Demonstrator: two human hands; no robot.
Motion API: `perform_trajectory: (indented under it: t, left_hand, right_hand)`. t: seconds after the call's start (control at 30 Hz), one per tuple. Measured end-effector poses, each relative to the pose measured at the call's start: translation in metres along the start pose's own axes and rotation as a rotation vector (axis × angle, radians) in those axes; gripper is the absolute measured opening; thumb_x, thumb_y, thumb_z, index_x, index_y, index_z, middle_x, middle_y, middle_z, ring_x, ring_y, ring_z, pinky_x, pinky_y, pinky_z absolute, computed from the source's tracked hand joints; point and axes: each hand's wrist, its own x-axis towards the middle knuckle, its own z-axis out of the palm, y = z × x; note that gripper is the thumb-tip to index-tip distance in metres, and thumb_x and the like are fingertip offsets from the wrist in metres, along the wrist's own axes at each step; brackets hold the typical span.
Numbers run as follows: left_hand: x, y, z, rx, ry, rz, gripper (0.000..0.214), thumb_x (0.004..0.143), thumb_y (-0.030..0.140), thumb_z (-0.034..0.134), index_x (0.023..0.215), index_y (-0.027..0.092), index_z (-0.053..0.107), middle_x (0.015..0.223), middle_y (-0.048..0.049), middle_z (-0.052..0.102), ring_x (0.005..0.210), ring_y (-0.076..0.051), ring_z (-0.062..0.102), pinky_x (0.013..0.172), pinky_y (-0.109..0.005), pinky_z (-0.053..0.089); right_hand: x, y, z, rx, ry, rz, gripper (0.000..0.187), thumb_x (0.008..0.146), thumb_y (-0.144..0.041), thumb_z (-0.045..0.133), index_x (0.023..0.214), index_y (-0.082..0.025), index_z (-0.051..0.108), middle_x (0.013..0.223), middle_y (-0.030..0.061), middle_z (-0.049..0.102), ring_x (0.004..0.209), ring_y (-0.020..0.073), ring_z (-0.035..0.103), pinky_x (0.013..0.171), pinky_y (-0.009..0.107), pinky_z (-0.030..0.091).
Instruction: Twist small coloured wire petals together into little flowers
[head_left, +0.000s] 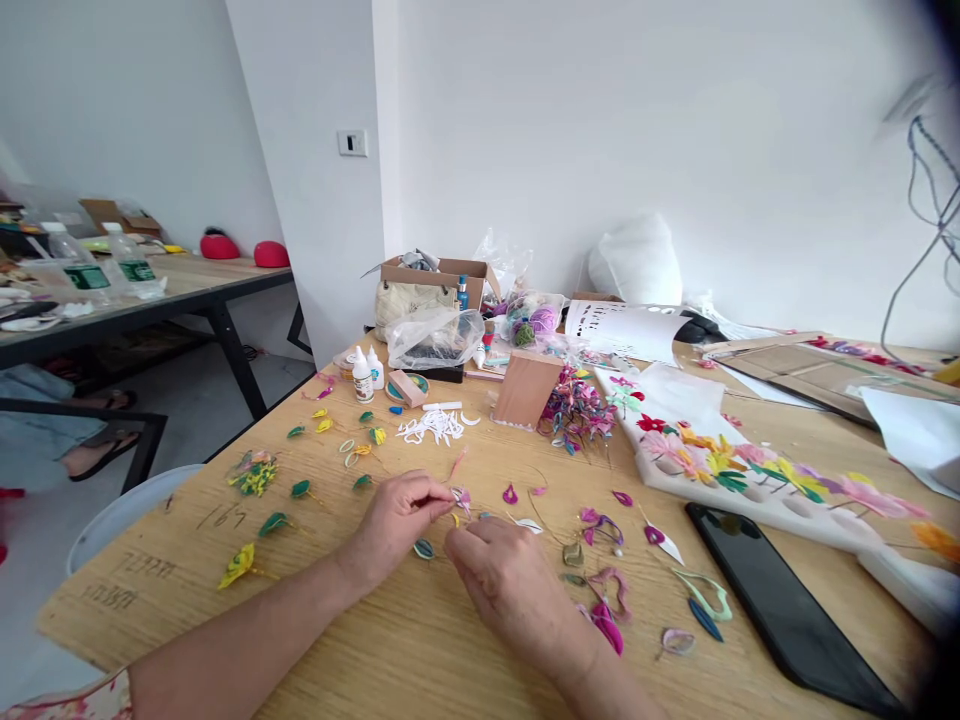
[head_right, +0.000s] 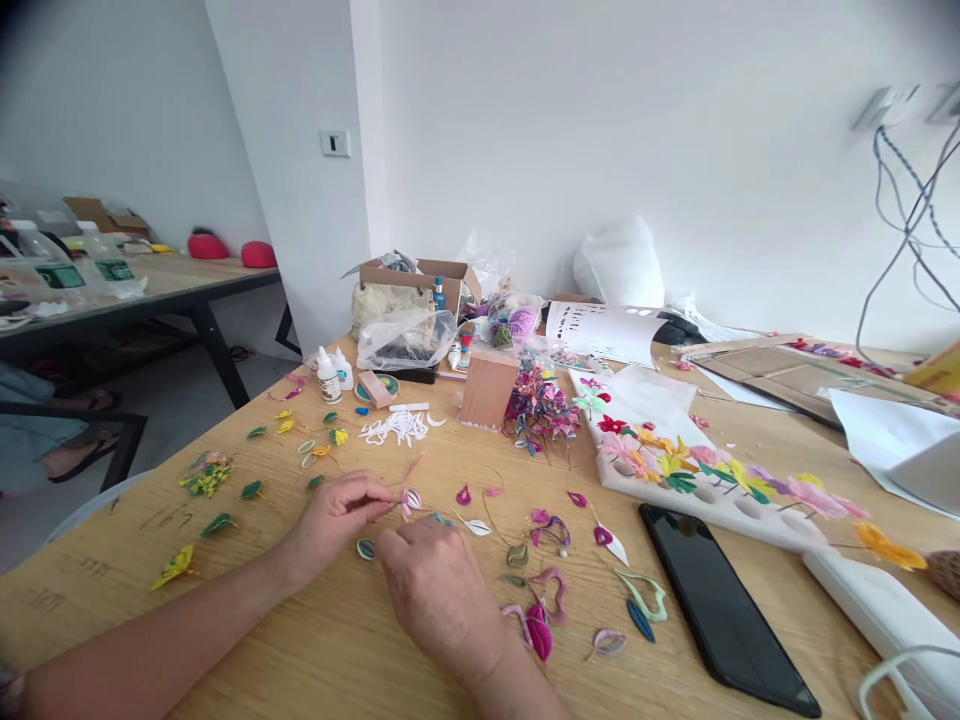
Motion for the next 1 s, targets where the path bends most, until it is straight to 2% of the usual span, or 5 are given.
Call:
perform_trajectory:
  t: [0.17,0.33,0.6,0.77,1.0]
  left_hand:
    - [-0.006,0.004,0.004,0.067,-0.233,0.247,0.017,0.077,0.013,0.053,0.079,0.019,0.068,0.072,-0.0038,0.063,0.070,-0.014,0.056,0.065,-0.024,0.042]
    - [-0.009,0.009,0.006,-0.183,-0.315,0.022,0.006,0.070,0.018,0.063,0.066,0.016,0.068,0.064,-0.0037,0.064,0.062,-0.014,0.055,0.060,-0.024,0.041]
    - [-0.005,0.009,0.004,-0.646,0.002,-0.348,0.006,0.065,0.020,0.066,0.066,0.014,0.063,0.058,0.0024,0.057,0.052,-0.007,0.045,0.051,-0.018,0.036]
    - [0.000,0.005,0.000,-0.170,0.031,-0.134,0.007,0.069,0.017,0.060,0.066,0.016,0.066,0.058,0.0009,0.057,0.057,-0.012,0.049,0.055,-0.022,0.038]
    - [-0.006,0.007,0.004,0.026,-0.274,0.175,0.015,0.075,0.015,0.055,0.075,0.020,0.069,0.070,-0.0040,0.064,0.069,-0.016,0.056,0.066,-0.026,0.042]
  right_hand:
    - [-0.001,0.010,-0.017,0.016,0.119,0.014,0.021,0.083,-0.012,0.037,0.070,-0.017,0.053,0.059,0.0011,0.052,0.055,0.0127,0.045,0.051,0.023,0.027]
    - [-0.001,0.034,-0.007,0.351,0.162,0.249,0.023,0.085,-0.021,0.040,0.066,-0.017,0.052,0.055,-0.0017,0.050,0.053,0.0106,0.046,0.051,0.019,0.032]
    - [0.002,0.029,0.017,0.487,0.034,0.283,0.024,0.084,-0.020,0.041,0.064,-0.016,0.053,0.054,-0.0030,0.047,0.053,0.0092,0.044,0.049,0.018,0.030]
    - [0.000,0.005,0.006,0.138,-0.011,0.073,0.024,0.083,-0.012,0.038,0.064,-0.017,0.051,0.058,-0.0004,0.051,0.054,0.0108,0.044,0.050,0.022,0.027]
    - [-0.001,0.016,-0.014,0.104,0.143,0.084,0.025,0.086,-0.016,0.036,0.067,-0.017,0.053,0.057,0.0008,0.050,0.055,0.0125,0.045,0.051,0.022,0.028]
